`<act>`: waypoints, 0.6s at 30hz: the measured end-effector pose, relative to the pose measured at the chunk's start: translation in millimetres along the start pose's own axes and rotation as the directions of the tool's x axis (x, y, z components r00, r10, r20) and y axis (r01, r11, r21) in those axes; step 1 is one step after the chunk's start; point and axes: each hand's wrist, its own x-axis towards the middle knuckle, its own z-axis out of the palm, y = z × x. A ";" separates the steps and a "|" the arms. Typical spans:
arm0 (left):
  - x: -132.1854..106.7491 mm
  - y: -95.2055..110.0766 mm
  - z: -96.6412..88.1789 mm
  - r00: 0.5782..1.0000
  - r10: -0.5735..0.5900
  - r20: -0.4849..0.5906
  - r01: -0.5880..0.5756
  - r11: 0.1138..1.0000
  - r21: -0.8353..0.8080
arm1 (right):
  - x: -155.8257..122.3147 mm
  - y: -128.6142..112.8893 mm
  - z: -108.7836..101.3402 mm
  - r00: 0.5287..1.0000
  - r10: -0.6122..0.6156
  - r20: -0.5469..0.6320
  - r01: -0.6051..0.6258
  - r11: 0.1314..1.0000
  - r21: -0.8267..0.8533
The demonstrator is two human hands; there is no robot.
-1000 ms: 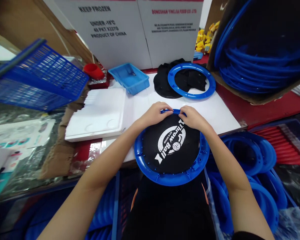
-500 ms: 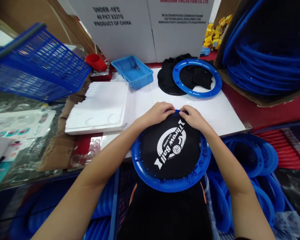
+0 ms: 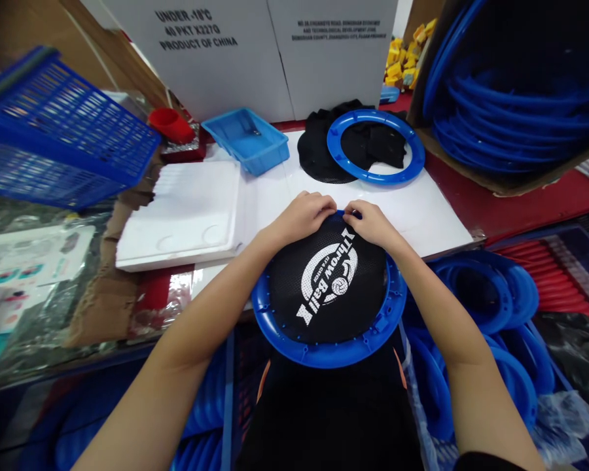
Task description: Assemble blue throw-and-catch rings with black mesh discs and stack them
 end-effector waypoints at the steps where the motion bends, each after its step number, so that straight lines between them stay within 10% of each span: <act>1: 0.3 -1.4 1.0 1.000 -0.015 -0.006 0.014 1.000 -0.027 | -0.8 -0.3 0.0 1.000 -0.006 0.001 0.006 1.000 0.005; 18: -1.6 -10.2 -6.8 0.993 0.091 0.073 -0.094 0.995 0.036 | 2.1 13.9 3.5 0.998 0.059 0.014 -0.061 0.982 0.180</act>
